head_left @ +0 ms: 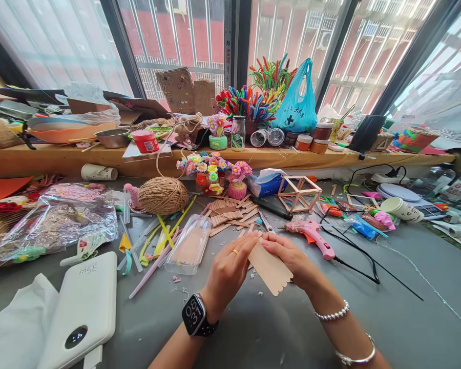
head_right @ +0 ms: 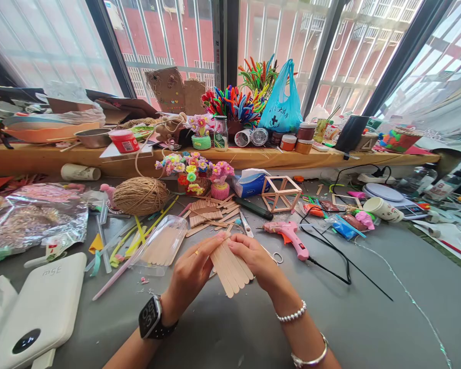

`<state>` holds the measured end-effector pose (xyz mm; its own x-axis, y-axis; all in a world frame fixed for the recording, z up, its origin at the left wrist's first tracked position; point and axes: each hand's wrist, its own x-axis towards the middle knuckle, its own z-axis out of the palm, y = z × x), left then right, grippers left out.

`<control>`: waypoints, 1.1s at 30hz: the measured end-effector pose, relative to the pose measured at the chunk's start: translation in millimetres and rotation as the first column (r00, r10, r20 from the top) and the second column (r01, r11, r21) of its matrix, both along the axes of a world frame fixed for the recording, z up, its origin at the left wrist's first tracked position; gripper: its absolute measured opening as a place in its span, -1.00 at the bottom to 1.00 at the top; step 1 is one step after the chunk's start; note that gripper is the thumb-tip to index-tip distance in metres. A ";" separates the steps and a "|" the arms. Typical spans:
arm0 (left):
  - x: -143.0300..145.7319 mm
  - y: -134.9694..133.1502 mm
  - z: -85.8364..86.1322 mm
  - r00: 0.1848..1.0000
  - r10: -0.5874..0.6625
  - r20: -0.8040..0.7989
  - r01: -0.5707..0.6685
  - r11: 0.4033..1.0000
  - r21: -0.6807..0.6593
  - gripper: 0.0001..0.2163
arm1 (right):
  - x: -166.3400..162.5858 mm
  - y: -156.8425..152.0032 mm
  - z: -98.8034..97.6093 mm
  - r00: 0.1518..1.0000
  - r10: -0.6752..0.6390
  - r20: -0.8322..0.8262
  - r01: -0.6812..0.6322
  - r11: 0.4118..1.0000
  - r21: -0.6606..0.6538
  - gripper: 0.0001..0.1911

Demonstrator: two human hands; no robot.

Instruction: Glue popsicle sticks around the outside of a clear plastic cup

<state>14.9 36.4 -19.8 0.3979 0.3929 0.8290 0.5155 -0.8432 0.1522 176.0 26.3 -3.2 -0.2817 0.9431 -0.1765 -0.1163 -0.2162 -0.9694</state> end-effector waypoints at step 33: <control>-1.8 3.3 1.7 0.999 -0.007 -0.042 0.008 1.000 0.023 -0.74 | -8.2 0.8 -1.3 0.999 -0.049 0.008 0.050 0.998 -0.045 -0.73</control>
